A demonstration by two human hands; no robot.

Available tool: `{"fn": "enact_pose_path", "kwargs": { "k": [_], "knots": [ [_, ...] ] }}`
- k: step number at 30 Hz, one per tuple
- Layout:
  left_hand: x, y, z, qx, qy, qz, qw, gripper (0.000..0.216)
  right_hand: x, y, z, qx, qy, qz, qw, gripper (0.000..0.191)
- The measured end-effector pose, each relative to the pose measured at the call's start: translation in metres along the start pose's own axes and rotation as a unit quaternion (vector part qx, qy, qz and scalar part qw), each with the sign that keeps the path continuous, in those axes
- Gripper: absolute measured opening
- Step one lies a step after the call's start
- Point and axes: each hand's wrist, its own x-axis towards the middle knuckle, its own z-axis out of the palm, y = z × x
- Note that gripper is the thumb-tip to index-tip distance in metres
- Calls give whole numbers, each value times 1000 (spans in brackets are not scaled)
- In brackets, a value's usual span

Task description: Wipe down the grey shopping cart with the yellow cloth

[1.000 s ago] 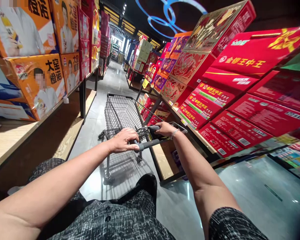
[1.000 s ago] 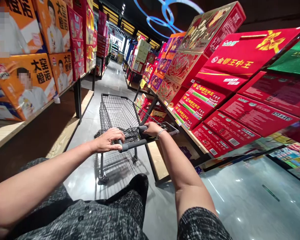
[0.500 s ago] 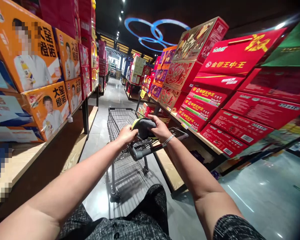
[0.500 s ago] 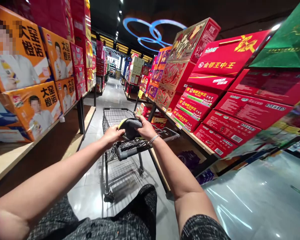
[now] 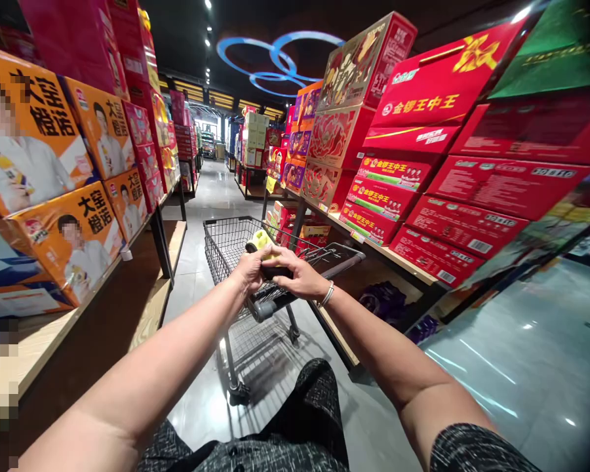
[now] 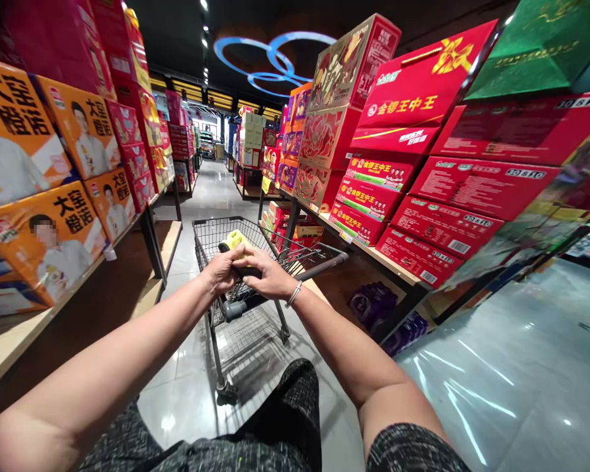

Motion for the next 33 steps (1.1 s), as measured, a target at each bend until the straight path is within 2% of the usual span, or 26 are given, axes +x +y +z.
{"fn": "enact_pose_path", "kwargs": {
  "k": [2,4,5,7,9,11,14,17,19,20,22,24,26,28,30,33],
  "knots": [
    [0,-1,1,-1,6,13,1000,22,-1,7,-8,91,87,50,991,35],
    [-2,-3,6,6,-30,16,999,26,2,13,-12,130,187,122,966,54],
    [-3,-5,9,11,-51,17,998,29,3,15,-12,149,192,144,959,67],
    [-6,-8,16,27,-84,18,996,38,5,16,-8,210,115,159,958,84],
    [-9,-9,20,60,-97,23,993,48,5,13,-3,269,40,154,950,81],
    [-12,-6,18,127,-112,52,984,58,1,7,-3,272,47,147,950,72],
    [-19,2,2,275,-130,114,946,70,-14,-8,-12,155,82,126,976,68],
    [-29,3,-23,337,-73,148,927,72,-34,-29,-15,-39,53,86,994,72],
    [-35,-2,-39,321,-28,169,931,75,-46,-42,-4,-186,8,50,981,74],
    [-38,-4,-46,317,-28,172,932,77,-50,-47,4,-254,-16,30,967,75],
    [-42,-7,-57,344,-77,157,922,86,-57,-48,21,-356,-55,-3,933,75],
    [-44,-5,-65,411,-148,141,888,96,-60,-36,26,-405,-58,-4,913,68],
    [-44,2,-69,478,-183,143,847,100,-64,-12,15,-420,-46,24,906,58],
    [-43,9,-71,518,-186,152,821,99,-70,21,-12,-420,-36,73,904,50],
    [-43,16,-71,536,-189,151,809,97,-81,59,-47,-421,-15,151,894,46],
    [-46,22,-74,552,-197,152,796,98,-98,109,-97,-431,52,279,856,48]
  ]
}}
